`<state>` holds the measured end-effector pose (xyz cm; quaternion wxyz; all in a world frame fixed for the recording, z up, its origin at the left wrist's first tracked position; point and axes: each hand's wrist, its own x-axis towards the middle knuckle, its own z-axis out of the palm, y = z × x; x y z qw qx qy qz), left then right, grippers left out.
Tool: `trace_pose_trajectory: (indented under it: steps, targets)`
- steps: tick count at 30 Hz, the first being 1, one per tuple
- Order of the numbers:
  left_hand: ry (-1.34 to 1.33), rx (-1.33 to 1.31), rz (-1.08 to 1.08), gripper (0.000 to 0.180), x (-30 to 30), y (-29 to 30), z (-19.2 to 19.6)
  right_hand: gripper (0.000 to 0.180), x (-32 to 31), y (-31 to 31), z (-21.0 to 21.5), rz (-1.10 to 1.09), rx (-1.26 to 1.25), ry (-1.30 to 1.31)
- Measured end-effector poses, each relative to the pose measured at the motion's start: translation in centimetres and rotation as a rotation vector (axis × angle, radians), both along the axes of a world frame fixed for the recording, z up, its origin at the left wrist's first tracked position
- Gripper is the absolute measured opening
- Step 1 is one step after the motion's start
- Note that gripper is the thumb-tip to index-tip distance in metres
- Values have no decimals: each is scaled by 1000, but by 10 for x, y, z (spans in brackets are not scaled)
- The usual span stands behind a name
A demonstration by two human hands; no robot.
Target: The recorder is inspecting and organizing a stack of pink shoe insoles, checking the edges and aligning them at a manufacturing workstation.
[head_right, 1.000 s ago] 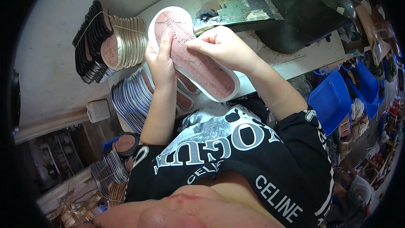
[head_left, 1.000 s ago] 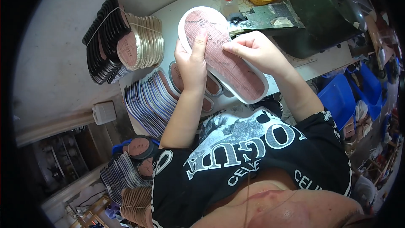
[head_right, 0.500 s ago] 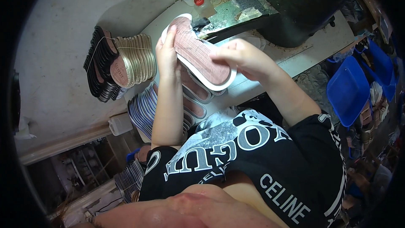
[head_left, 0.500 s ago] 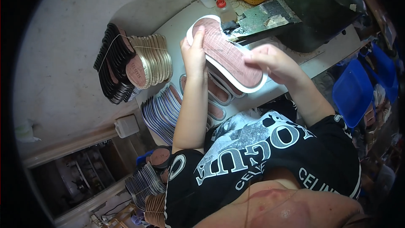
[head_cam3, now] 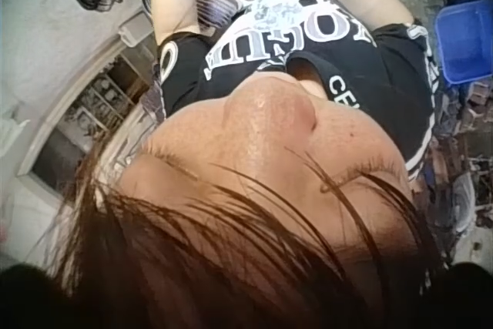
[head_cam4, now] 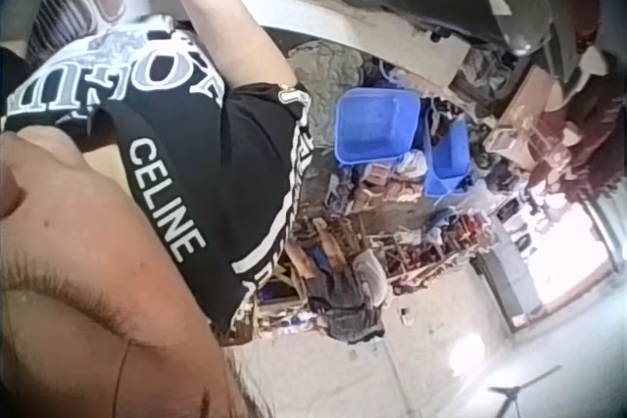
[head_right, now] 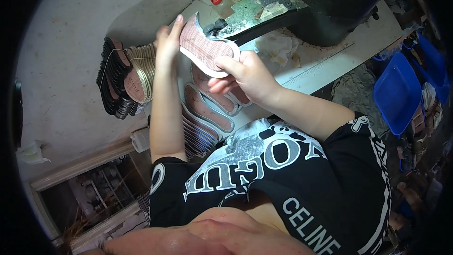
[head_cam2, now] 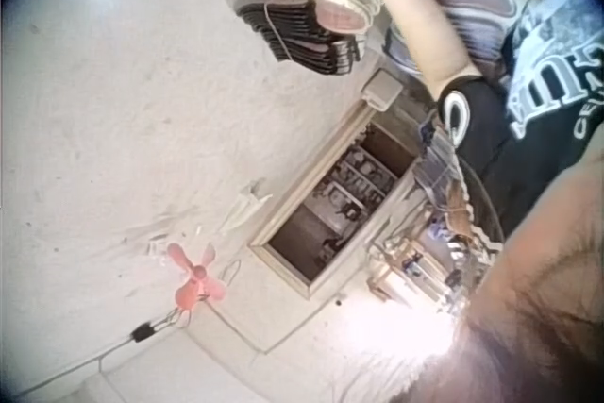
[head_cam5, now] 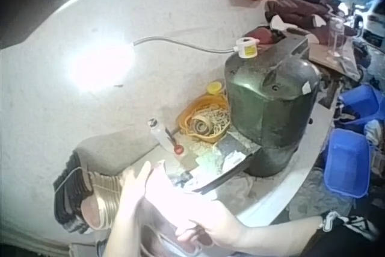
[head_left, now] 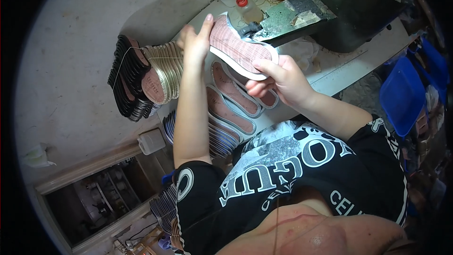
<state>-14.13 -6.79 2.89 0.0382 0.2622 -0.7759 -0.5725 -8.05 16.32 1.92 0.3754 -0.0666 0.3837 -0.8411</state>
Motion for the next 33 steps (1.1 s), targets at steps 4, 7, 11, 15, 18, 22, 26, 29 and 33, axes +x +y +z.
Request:
trace_pose_trajectory:
  steps: [4, 7, 11, 15, 18, 22, 26, 29, 33]
  targets:
    - [374, -852, -139, 72, -9, -18, 25, 30, -4, -16, 4, -18, -8, -29]
    - [260, -823, -1023, 55, -22, -17, 51, 32, -7, -25, 1, -21, -12, -24]
    - [131, -781, -1220, 48, -36, -14, 55, 36, -10, -31, 4, -32, -1, -19]
    - [-90, -871, -1229, 48, -46, -16, 63, 41, -15, -35, 4, -28, 31, -52]
    - [-221, -774, -1145, 50, -42, -17, 63, 43, -17, -34, 8, -14, 56, -72]
    - [-87, -826, -1168, 46, -29, -18, 64, 45, -16, -34, 10, -45, 45, -73]
    - [-224, -497, -1147, 35, -12, -16, 65, 46, -18, -33, 8, -23, 53, -61]
    - [-226, -529, -1041, 33, 3, -9, 71, 46, -19, -31, 12, -10, 66, -51]
    - [-339, -562, -980, 29, 17, 6, 78, 42, -20, -27, 13, -3, 79, -56]
